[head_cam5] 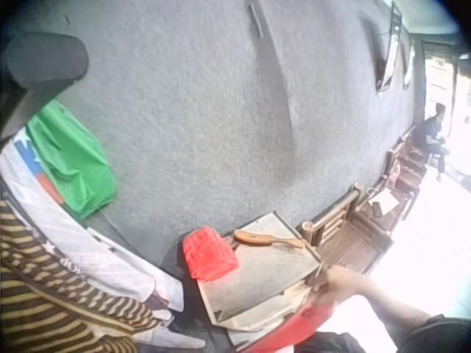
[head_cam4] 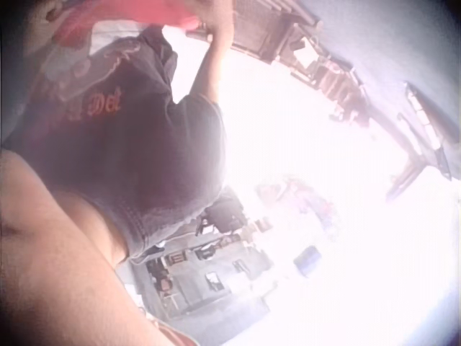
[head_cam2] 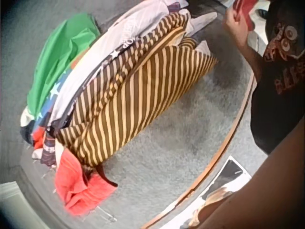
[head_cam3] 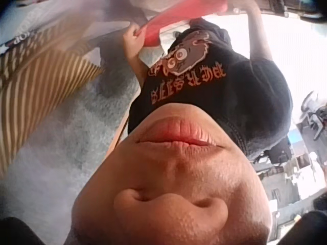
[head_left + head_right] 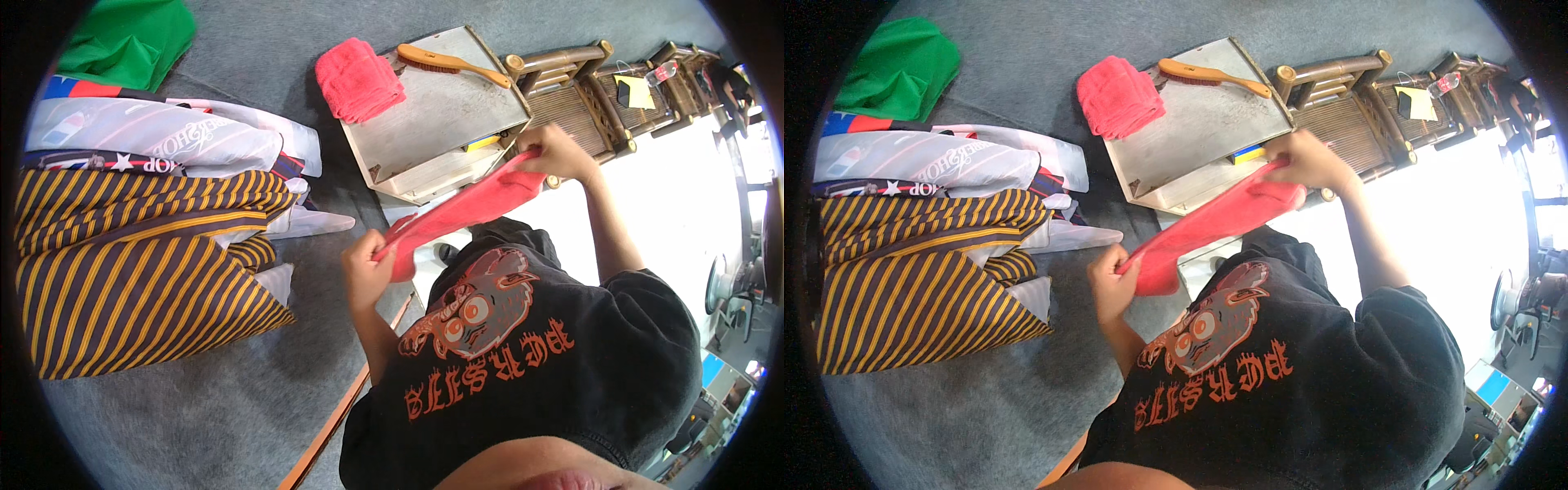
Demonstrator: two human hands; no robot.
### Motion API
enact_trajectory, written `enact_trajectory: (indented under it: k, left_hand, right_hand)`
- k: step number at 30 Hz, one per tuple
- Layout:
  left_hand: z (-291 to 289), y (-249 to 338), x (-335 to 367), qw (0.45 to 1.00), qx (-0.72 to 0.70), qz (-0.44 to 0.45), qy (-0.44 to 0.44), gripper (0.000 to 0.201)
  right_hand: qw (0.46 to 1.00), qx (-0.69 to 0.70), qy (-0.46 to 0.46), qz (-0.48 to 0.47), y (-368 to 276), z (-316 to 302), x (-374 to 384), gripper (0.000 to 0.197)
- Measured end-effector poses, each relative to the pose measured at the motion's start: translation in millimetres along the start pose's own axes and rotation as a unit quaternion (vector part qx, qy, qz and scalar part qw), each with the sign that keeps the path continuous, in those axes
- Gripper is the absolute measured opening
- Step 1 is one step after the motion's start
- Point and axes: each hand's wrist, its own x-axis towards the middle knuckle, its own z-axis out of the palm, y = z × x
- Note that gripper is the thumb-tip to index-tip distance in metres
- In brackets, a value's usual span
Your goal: The person brushes a pink towel with a wooden brush and folds it, then repeats the process for another pink towel, stacking them together.
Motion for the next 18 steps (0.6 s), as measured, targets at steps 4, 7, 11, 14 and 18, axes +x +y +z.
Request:
enact_trajectory:
  k: [4,7,11,14,18]
  left_hand:
    - [-5.7,-4.7,11.6,0.992,0.011,-0.077,-0.096,0.035]
    - [15.6,-4.6,23.6,0.982,0.024,-0.104,-0.155,0.037]
    - [45.7,-1.7,46.6,0.957,0.090,-0.129,-0.246,0.038]
    - [56.7,-12.6,60.0,0.954,0.104,-0.147,-0.241,0.033]
    - [53.6,-31.7,71.3,0.966,0.103,-0.169,-0.168,0.021]
  right_hand:
    - [0.996,0.022,0.033,0.075,24.5,-35.2,-4.2,0.028]
    - [0.994,0.026,0.075,0.079,47.0,-53.3,-4.5,0.028]
    - [0.986,0.028,0.114,0.115,87.0,-80.1,11.0,0.028]
    - [0.971,0.070,0.112,0.198,126.7,-99.1,19.6,0.035]
    - [0.976,0.120,0.101,0.151,166.9,-110.7,26.5,0.032]
